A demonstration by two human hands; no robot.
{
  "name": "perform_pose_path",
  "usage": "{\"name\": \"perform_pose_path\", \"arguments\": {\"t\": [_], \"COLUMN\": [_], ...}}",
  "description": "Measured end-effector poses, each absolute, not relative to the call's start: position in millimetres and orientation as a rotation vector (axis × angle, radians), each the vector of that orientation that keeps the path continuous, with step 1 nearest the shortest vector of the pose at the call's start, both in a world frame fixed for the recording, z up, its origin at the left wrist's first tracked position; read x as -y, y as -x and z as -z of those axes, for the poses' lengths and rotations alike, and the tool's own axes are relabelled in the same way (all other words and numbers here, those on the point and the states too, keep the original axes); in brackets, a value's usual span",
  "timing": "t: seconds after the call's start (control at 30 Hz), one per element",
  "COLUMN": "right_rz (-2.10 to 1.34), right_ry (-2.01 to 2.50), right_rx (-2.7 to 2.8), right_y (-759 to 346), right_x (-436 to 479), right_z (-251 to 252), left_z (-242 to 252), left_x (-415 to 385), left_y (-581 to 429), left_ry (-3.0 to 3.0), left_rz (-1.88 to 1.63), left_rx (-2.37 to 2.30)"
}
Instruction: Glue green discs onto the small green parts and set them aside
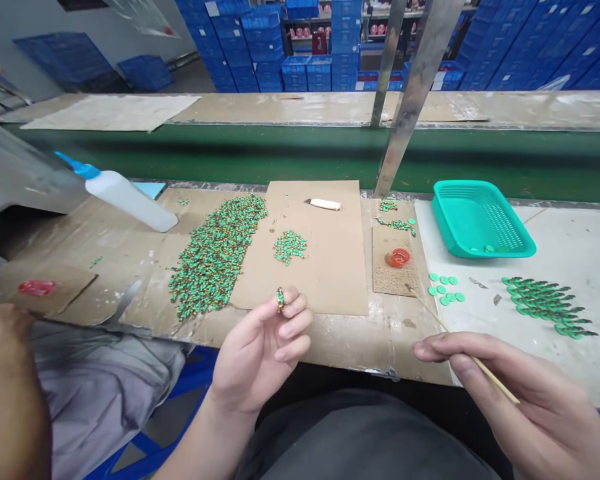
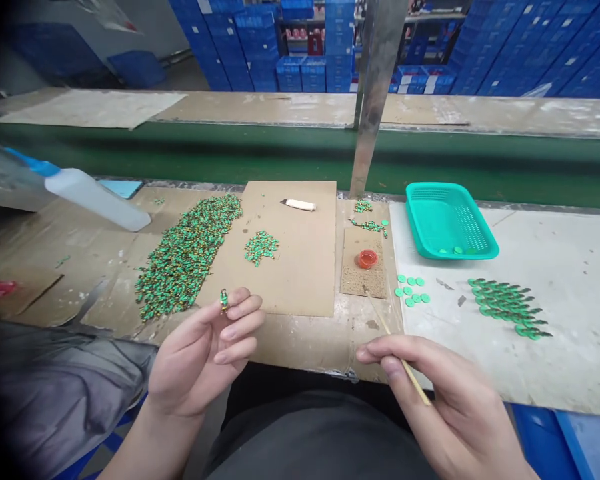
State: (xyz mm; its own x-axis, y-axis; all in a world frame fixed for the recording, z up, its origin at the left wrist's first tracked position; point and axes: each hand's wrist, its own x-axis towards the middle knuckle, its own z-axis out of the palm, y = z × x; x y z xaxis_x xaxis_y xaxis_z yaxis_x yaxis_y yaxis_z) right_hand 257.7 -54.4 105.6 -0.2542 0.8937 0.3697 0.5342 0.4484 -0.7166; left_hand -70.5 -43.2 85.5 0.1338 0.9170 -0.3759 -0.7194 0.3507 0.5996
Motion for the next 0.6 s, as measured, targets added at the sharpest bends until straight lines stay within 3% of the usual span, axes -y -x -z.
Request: {"name": "perform_pose_path", "arguments": {"t": [0.23,0.6], "right_rz": [-0.645,-0.509], "right_ry": [1.116,1.017], "right_rx": [1.952,1.965], "right_y": [-249,-246], "right_x": [51,38], "right_z": [-109,-111], "left_z": [-88,-87], "left_x": [48,51], "left_y": [69,66], "left_ry": [-0.077,-0.089], "left_rz": [-1.213,-1.196], "left_rx": [-0.514,-0.537]}}
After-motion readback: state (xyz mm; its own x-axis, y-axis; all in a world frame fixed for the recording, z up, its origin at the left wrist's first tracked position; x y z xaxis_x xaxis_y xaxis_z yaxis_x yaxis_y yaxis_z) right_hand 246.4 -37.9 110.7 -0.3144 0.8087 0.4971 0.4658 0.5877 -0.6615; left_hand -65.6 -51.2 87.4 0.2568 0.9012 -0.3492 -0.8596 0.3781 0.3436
